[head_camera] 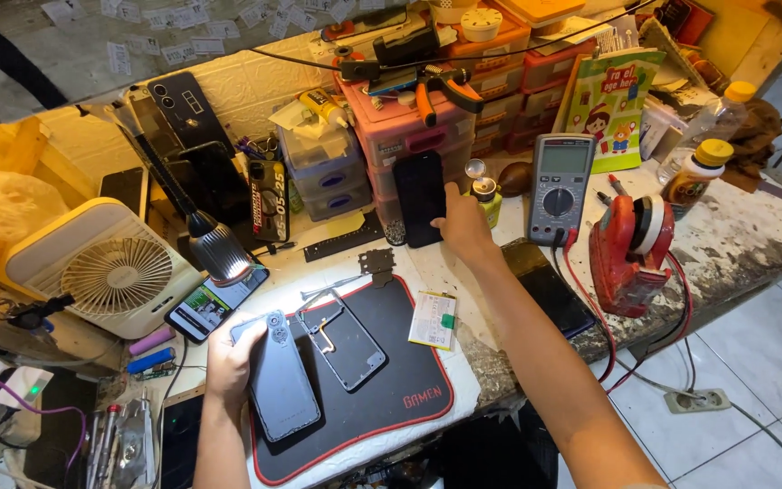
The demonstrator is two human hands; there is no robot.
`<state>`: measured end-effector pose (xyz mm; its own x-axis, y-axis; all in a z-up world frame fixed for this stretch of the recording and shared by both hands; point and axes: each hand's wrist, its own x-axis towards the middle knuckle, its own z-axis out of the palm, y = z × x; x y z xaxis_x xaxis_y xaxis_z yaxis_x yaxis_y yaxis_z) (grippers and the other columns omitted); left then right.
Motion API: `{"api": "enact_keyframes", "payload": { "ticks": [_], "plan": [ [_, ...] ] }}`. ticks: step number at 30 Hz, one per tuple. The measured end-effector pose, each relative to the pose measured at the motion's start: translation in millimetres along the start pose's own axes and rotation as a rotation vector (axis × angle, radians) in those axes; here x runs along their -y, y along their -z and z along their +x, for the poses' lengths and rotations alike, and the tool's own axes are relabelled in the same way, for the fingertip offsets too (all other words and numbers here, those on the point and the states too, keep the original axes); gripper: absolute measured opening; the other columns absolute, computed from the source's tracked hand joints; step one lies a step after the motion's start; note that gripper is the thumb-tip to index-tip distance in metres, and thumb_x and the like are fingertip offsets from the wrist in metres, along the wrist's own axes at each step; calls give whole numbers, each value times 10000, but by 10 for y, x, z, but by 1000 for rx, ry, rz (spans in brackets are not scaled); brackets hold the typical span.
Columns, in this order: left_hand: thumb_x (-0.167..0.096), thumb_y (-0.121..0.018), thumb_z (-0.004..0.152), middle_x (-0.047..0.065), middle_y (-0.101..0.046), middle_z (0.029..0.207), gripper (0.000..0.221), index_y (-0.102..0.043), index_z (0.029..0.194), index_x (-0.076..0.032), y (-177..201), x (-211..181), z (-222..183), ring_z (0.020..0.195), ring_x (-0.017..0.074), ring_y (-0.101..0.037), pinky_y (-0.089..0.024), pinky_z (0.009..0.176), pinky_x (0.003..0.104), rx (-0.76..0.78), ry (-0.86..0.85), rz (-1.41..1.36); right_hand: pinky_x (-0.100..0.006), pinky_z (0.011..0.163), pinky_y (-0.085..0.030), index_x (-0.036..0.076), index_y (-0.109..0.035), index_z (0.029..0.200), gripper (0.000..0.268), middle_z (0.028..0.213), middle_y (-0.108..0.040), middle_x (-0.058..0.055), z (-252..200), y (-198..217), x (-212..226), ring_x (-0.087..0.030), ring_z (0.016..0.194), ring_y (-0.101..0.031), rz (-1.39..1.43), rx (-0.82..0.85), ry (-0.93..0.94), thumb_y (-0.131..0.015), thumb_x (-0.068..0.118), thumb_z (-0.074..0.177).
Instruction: Cleaning and preparing a mobile phone frame and body for assembly on a repair bench.
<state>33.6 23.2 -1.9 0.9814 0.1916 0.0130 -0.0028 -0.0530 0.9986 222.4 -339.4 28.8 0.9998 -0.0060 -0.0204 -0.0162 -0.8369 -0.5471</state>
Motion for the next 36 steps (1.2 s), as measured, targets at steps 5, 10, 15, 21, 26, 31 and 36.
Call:
{"api": "enact_keyframes", "payload": {
  "ticks": [5,10,15,21,26,31,36],
  "plan": [
    [-221,-629,933,94,-657,823,194,-681,899,-37,-5,-45,9,761,217,-612,-464,681,341,-28,35,53,-536,738,-479,45,-555,1070,393,995,-667,-255,179,-79,-160,-459,915,-640,152,-71,10,-378,392,1123],
    [-158,-644,916,95,-681,825,137,-686,898,-29,-5,0,21,756,210,-642,-500,662,320,-29,3,3,-477,888,-518,78,-489,1325,419,1215,-643,-201,-73,198,82,-387,1124,-627,142,72,-33,-617,338,1023],
    [-159,-629,935,94,-668,813,134,-657,881,-40,2,20,23,740,213,-632,-486,655,315,-11,3,-5,-468,1014,-516,128,-378,1467,653,1386,-590,-187,-154,309,163,-358,1204,-625,123,157,-23,-747,218,936],
    [-120,-632,905,98,-737,919,159,-742,933,-8,-83,-122,3,843,212,-671,-526,763,330,-50,-28,11,-489,940,-521,65,-446,1335,537,1230,-639,-251,67,279,82,-410,1143,-637,32,137,33,-772,137,914],
    [-131,-626,917,97,-717,892,157,-729,899,-14,-82,-127,-12,825,213,-656,-517,747,332,-40,-30,25,-478,837,-465,33,-599,1043,559,1017,-646,-191,274,249,-35,-332,941,-608,23,122,69,-264,473,1122],
    [-147,-631,917,111,-716,876,167,-731,913,-13,-40,-66,19,802,229,-659,-515,713,343,-48,23,32,-492,872,-441,47,-601,1033,512,990,-643,-174,177,397,96,-325,947,-605,113,88,38,-293,448,1120],
    [-136,-631,911,109,-736,936,170,-737,953,-9,-64,-69,-7,868,227,-680,-535,773,340,-44,-26,36,-458,904,-501,53,-622,1271,426,1154,-706,-170,257,336,30,-331,1081,-650,253,-57,25,-487,400,1064]
  ]
}}
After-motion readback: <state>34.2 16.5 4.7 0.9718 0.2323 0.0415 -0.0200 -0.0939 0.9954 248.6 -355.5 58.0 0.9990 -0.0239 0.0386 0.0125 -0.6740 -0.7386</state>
